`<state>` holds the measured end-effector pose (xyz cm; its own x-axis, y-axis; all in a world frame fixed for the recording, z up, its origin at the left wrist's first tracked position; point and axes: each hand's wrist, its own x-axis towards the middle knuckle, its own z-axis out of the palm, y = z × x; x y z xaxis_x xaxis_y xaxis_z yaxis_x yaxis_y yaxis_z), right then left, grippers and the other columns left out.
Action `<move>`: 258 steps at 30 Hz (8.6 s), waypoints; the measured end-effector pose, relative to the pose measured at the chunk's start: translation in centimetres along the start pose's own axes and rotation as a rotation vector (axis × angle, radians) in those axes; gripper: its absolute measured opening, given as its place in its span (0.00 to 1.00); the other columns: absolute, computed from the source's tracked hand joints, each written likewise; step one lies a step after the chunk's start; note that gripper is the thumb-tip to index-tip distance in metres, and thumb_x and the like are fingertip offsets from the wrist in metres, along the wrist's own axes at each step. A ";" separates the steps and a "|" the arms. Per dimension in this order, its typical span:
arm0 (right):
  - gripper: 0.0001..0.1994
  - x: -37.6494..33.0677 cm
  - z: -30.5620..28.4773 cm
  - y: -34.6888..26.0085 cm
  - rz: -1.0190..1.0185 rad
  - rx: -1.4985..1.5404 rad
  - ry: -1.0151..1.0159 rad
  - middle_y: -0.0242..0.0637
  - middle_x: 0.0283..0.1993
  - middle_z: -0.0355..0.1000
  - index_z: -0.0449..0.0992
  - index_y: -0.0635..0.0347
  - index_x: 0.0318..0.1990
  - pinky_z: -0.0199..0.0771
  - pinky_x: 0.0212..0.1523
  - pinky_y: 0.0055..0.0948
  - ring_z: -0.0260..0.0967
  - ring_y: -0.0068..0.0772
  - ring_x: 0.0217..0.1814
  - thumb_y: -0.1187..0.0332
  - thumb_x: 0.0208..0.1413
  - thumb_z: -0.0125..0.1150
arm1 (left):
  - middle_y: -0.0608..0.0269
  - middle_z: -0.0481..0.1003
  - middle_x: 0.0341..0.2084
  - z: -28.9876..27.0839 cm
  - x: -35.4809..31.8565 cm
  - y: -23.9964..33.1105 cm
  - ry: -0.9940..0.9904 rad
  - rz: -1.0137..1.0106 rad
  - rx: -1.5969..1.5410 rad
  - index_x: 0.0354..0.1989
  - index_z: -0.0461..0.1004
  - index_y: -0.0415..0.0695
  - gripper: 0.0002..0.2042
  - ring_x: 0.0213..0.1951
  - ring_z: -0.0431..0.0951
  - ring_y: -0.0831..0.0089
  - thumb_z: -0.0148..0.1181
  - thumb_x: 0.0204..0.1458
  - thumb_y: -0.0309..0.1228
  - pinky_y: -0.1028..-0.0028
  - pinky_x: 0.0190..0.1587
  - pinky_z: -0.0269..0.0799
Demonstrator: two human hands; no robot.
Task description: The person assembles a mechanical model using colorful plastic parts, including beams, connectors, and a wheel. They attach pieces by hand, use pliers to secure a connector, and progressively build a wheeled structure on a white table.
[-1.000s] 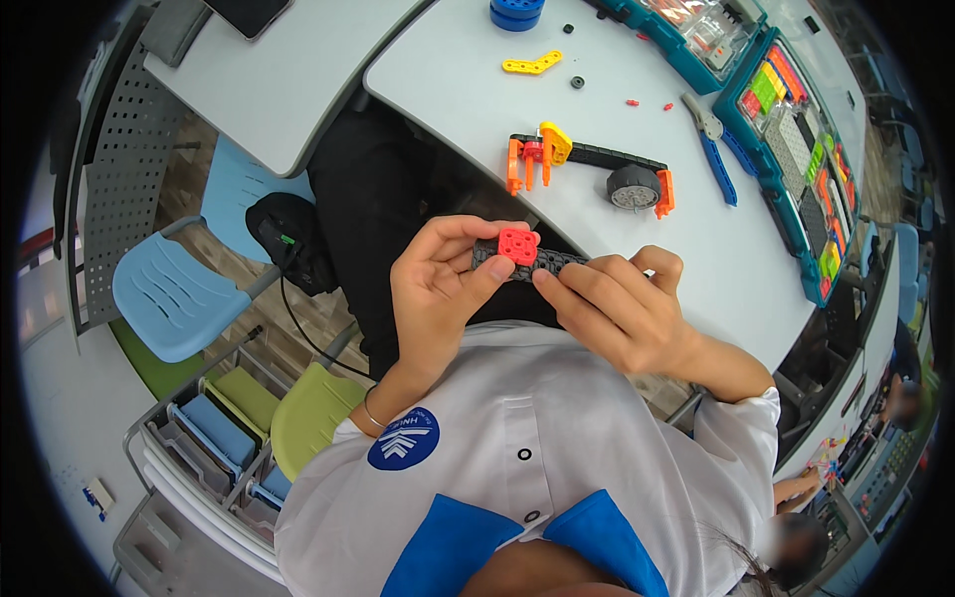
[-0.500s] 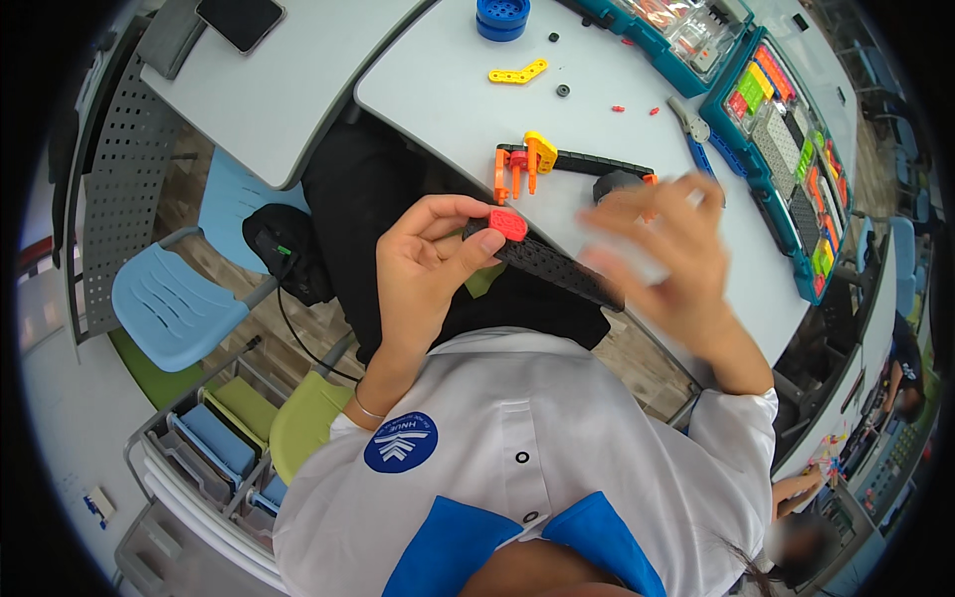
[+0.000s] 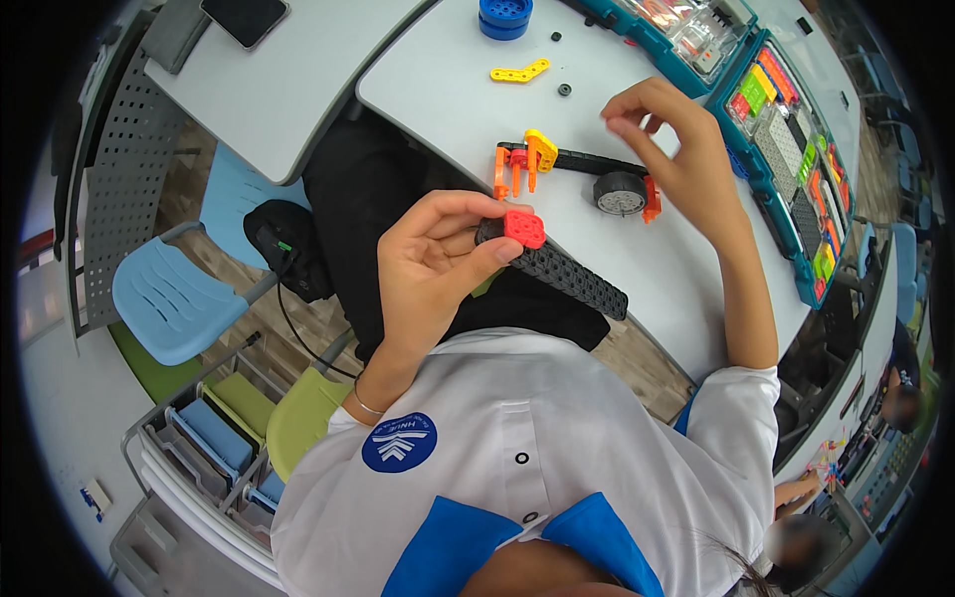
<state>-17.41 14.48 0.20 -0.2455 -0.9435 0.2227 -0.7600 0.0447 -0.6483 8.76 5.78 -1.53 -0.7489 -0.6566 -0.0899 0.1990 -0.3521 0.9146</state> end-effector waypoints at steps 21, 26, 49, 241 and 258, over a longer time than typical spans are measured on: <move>0.09 -4.0 3.3 -6.8 -0.282 0.108 0.019 0.35 0.42 0.76 0.77 0.60 0.38 0.78 0.36 0.30 0.76 0.37 0.40 0.73 0.48 0.68 | 0.57 0.81 0.37 0.0 1.3 -0.8 -0.075 -0.206 -0.062 0.41 0.74 0.36 0.10 0.39 0.82 0.77 0.66 0.57 0.28 0.78 0.38 0.82; 0.12 -3.9 3.8 -6.9 -0.360 0.032 0.014 0.42 0.44 0.75 0.74 0.64 0.40 0.77 0.37 0.33 0.75 0.44 0.43 0.76 0.49 0.67 | 0.58 0.81 0.36 0.3 1.4 -1.5 -0.061 -0.174 -0.128 0.47 0.70 0.37 0.15 0.38 0.82 0.78 0.66 0.58 0.30 0.78 0.38 0.81; 0.05 -3.4 2.6 -6.1 0.025 0.551 -0.153 0.33 0.33 0.76 0.83 0.63 0.36 0.68 0.26 0.21 0.71 0.22 0.27 0.75 0.52 0.70 | 0.52 0.78 0.38 1.2 1.1 -2.9 -0.084 -0.145 -0.206 0.44 0.71 0.34 0.16 0.35 0.84 0.67 0.65 0.58 0.34 0.76 0.33 0.82; 0.20 -3.4 2.0 -6.7 -0.071 0.527 -0.106 0.46 0.58 0.75 0.80 0.64 0.50 0.65 0.66 0.41 0.67 0.45 0.66 0.78 0.46 0.71 | 0.60 0.75 0.51 0.2 0.5 -1.9 -0.259 -0.414 -0.579 0.62 0.66 0.38 0.24 0.49 0.79 0.71 0.63 0.60 0.33 0.67 0.52 0.78; 0.13 -3.6 2.4 -6.5 -0.007 0.557 -0.027 0.40 0.52 0.76 0.84 0.58 0.44 0.76 0.47 0.28 0.76 0.31 0.44 0.75 0.49 0.71 | 0.60 0.78 0.45 -0.1 0.8 -1.5 -0.280 -0.429 -0.570 0.61 0.68 0.37 0.23 0.46 0.80 0.73 0.62 0.60 0.34 0.72 0.48 0.79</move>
<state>-10.12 16.80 1.90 -0.2199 -0.9516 0.2145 -0.3270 -0.1352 -0.9353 7.91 5.75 -3.00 -0.9513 -0.2175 -0.2185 0.0926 -0.8776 0.4704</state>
